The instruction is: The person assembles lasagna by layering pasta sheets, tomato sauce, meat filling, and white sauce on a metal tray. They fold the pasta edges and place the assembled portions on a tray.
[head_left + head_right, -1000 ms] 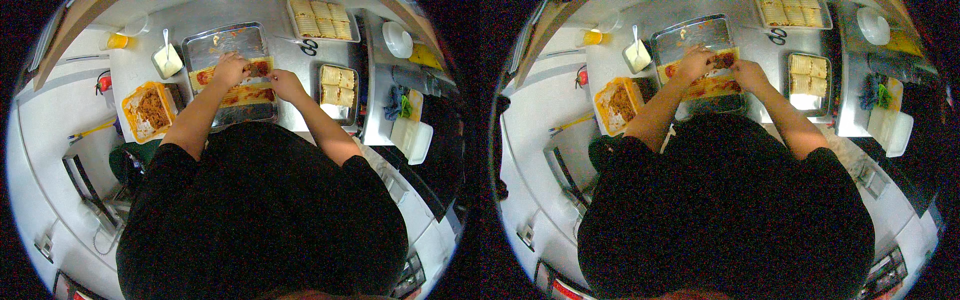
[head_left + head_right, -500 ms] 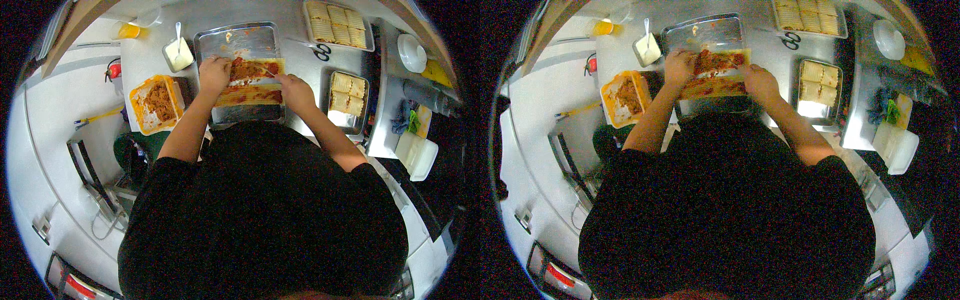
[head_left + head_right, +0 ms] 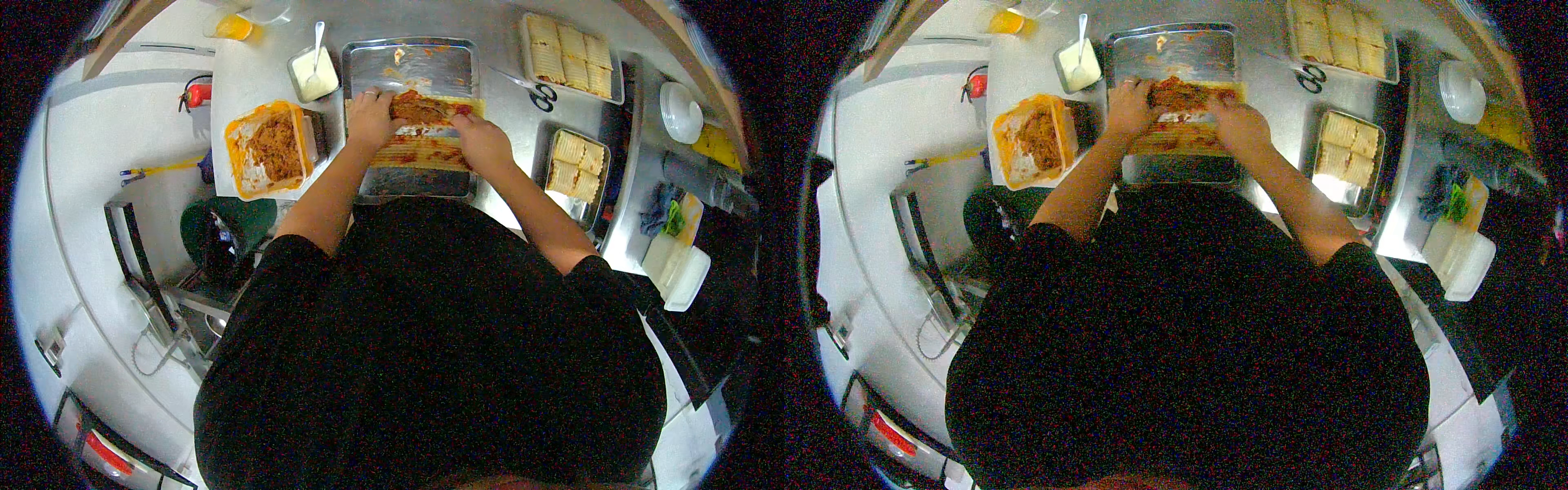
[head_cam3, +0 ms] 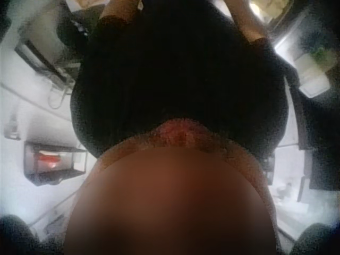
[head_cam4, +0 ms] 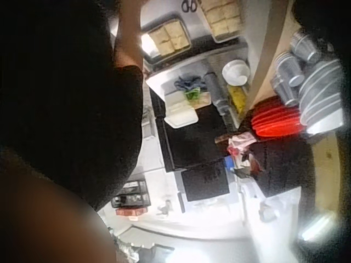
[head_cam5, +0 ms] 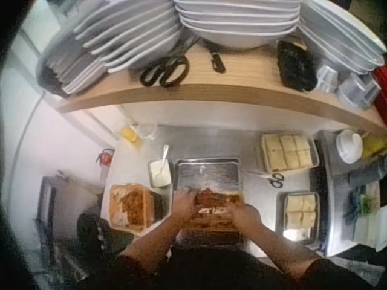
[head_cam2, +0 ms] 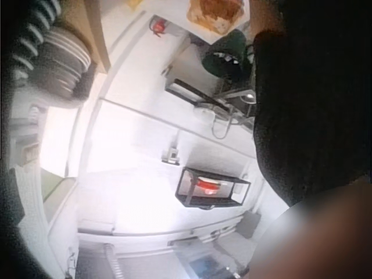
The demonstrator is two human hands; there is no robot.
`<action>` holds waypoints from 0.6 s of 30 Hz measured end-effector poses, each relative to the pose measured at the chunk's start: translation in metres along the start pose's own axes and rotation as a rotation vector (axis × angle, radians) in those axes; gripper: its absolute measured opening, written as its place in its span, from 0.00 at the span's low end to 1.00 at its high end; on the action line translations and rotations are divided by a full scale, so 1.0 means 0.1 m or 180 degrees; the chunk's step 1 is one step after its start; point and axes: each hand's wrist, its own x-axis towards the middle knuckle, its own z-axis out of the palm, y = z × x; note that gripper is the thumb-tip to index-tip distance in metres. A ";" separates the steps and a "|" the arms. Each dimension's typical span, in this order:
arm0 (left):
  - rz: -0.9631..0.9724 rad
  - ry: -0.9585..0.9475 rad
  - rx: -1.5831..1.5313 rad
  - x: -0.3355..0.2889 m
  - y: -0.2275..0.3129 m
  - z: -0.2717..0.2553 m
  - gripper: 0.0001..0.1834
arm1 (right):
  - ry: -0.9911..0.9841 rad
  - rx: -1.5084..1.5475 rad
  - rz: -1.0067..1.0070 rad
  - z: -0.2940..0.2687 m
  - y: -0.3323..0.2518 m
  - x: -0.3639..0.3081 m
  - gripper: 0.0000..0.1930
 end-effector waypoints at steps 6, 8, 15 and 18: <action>0.0156 0.0501 -0.0555 -0.32 0.13 -0.46 0.29 | 0.0323 0.0273 -0.0053 -0.11 0.11 -0.10 0.16; 0.0324 0.0812 -0.0813 -0.57 0.06 -0.73 0.27 | 0.0530 0.0406 0.0243 -0.18 0.14 -0.11 0.15; -0.0972 0.1408 0.0323 -1.64 -1.19 -1.70 0.36 | 0.0991 0.1617 -0.0031 -0.72 -0.65 -0.04 0.12; -0.1117 0.0867 -0.0162 -1.93 -1.58 -1.72 0.46 | 0.0626 0.1300 -0.0820 -0.88 -1.41 0.17 0.13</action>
